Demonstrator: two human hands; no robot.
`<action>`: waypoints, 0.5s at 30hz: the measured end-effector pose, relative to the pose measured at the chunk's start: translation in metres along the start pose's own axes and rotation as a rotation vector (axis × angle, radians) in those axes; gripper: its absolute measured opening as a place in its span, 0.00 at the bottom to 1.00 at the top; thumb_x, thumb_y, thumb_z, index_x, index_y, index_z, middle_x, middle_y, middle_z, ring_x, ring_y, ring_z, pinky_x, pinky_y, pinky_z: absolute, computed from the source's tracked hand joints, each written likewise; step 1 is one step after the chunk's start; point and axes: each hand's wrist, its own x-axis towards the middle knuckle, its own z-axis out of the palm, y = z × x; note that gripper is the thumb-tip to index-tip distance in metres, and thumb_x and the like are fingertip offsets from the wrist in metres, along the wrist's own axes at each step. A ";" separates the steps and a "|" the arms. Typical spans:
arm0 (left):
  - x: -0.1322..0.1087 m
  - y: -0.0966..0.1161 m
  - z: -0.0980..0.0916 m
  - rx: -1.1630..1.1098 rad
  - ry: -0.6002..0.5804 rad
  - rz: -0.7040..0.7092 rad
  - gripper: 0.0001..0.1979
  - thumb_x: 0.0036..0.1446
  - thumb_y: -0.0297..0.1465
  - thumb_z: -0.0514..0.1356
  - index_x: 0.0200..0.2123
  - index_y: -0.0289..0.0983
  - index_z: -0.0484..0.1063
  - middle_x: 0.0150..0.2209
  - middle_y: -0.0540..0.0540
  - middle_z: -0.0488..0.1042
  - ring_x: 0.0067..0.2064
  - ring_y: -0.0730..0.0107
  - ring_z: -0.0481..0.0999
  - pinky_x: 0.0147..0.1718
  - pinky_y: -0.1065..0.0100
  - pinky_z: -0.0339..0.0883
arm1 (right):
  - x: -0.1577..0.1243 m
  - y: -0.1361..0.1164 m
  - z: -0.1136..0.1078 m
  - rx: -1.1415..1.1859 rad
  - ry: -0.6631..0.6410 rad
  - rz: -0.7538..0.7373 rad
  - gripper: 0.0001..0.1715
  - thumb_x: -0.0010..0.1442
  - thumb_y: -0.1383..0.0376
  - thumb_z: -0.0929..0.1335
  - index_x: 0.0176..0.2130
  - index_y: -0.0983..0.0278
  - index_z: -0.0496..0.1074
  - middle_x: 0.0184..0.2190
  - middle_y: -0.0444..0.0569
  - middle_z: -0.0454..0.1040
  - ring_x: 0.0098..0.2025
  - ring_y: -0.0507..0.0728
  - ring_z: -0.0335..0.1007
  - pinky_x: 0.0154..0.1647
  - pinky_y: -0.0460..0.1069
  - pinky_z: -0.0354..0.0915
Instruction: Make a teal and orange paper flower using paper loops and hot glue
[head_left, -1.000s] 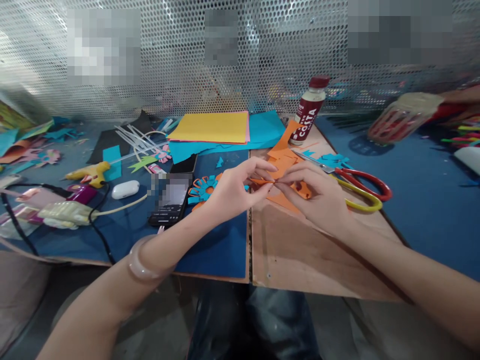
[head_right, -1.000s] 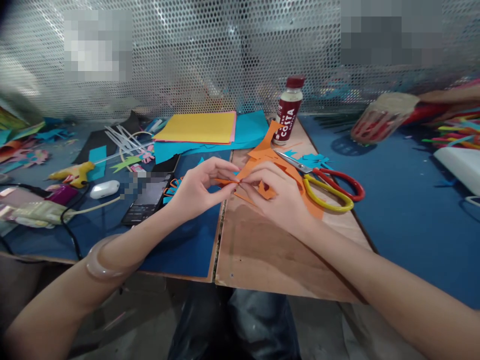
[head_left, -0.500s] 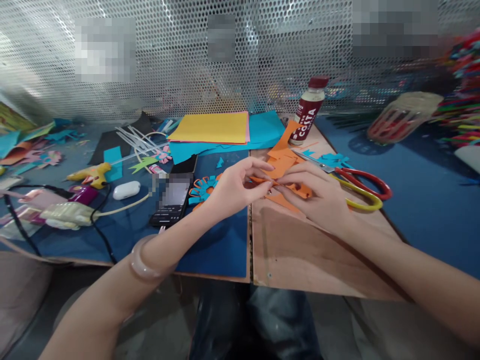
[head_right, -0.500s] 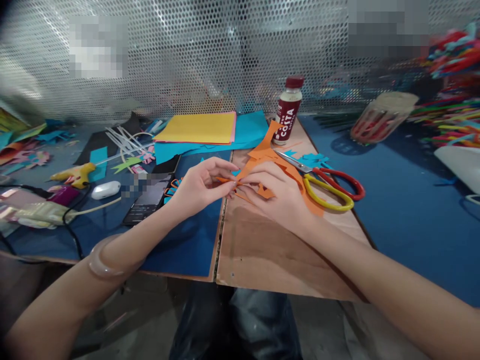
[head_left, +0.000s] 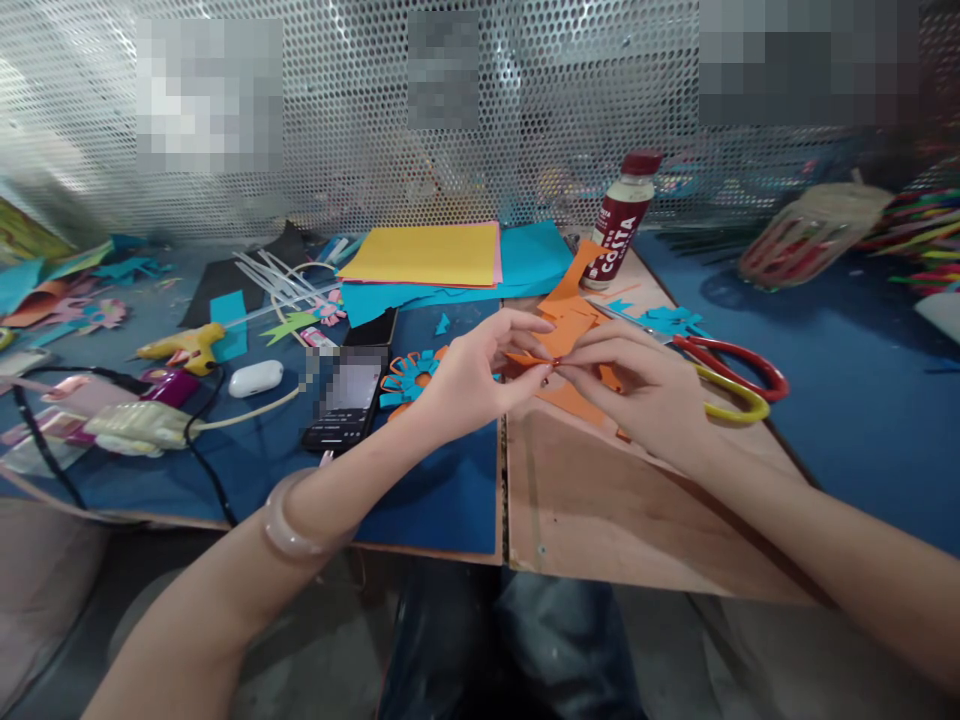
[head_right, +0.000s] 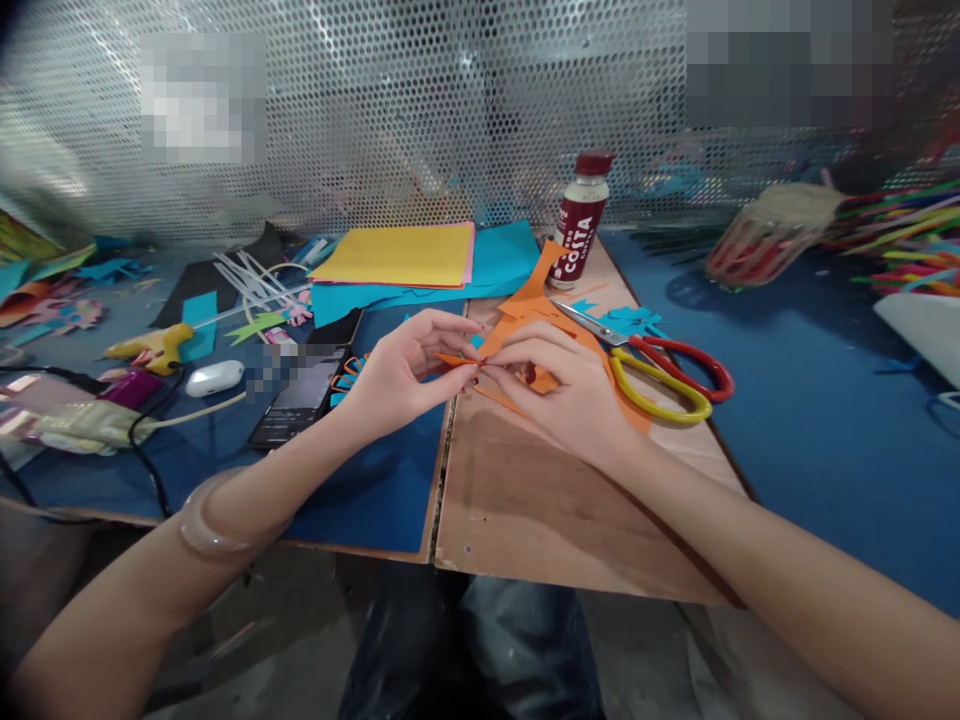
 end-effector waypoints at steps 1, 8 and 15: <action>0.000 -0.001 0.000 -0.006 -0.002 0.006 0.16 0.56 0.26 0.64 0.49 0.35 0.68 0.40 0.44 0.77 0.43 0.67 0.80 0.40 0.67 0.76 | 0.000 0.000 0.000 0.021 -0.001 0.013 0.05 0.62 0.70 0.71 0.38 0.58 0.76 0.35 0.46 0.78 0.37 0.56 0.75 0.37 0.53 0.71; 0.001 -0.008 0.001 -0.042 -0.004 0.074 0.18 0.55 0.24 0.64 0.49 0.35 0.69 0.38 0.47 0.75 0.41 0.70 0.79 0.39 0.69 0.76 | -0.001 -0.004 -0.001 0.129 -0.036 0.153 0.04 0.62 0.68 0.71 0.37 0.59 0.76 0.34 0.46 0.76 0.37 0.54 0.73 0.35 0.51 0.68; 0.005 -0.007 -0.002 -0.175 -0.007 -0.009 0.18 0.54 0.23 0.65 0.48 0.36 0.68 0.34 0.49 0.74 0.36 0.72 0.79 0.35 0.71 0.77 | 0.000 -0.005 -0.001 0.234 -0.067 0.220 0.06 0.61 0.67 0.72 0.40 0.57 0.76 0.37 0.45 0.74 0.34 0.53 0.70 0.33 0.52 0.67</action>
